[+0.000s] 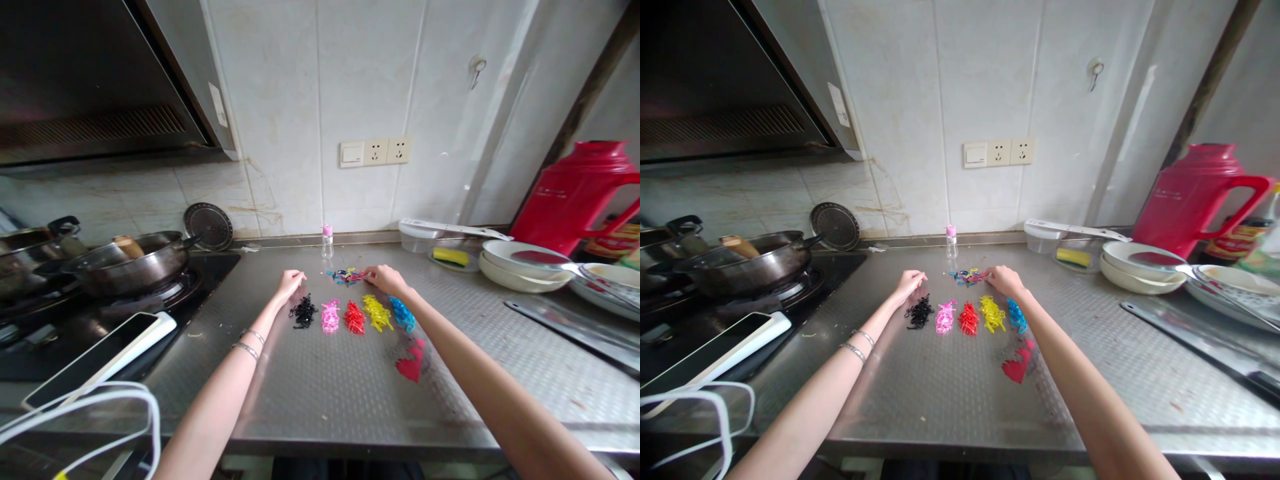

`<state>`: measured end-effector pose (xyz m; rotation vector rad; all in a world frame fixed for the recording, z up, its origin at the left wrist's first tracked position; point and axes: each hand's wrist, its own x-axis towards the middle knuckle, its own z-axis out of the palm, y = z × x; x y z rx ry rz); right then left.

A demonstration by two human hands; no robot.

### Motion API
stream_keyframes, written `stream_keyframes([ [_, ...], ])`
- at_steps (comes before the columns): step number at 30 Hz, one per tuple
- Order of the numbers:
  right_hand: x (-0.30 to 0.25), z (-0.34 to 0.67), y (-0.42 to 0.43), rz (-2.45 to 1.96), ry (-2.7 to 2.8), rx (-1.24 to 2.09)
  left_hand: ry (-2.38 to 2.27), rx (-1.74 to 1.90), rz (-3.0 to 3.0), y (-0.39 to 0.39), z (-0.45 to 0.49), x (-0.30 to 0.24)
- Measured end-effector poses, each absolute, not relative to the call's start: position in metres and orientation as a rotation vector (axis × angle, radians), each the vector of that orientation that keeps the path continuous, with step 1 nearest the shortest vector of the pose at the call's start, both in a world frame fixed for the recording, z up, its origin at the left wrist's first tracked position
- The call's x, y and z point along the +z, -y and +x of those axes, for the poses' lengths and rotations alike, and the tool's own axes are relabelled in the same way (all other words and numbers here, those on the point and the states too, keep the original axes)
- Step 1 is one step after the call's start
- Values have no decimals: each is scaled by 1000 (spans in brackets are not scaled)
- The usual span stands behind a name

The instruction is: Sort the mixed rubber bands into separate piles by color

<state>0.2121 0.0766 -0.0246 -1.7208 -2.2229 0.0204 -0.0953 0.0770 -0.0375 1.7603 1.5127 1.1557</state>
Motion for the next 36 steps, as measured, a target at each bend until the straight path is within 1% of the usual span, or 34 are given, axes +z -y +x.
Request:
stream_keyframes([
  [4,-26,210,-78,-1729,2223,-15,-1508,1158,1771,-77,-96,-38],
  [8,-23,209,-79,-1692,2193,17,-1518,1161,1776,-79,-97,-41],
  [15,-9,213,-82,-1485,2132,154,-1501,1191,1753,-79,-96,-41],
  [20,-4,200,-69,-1315,2088,282,-1496,1202,1734,-78,-94,-39],
  [24,-3,170,-48,-1107,2190,433,-1488,1196,1731,-77,-94,-38],
  [28,-2,142,-27,-955,2369,462,-1486,1186,1730,-76,-95,-39],
  [32,0,132,-16,-933,2494,466,-1467,1200,1748,-76,-95,-39],
  [36,-1,136,-16,-969,2482,461,-1457,1197,1748,-76,-95,-40],
])
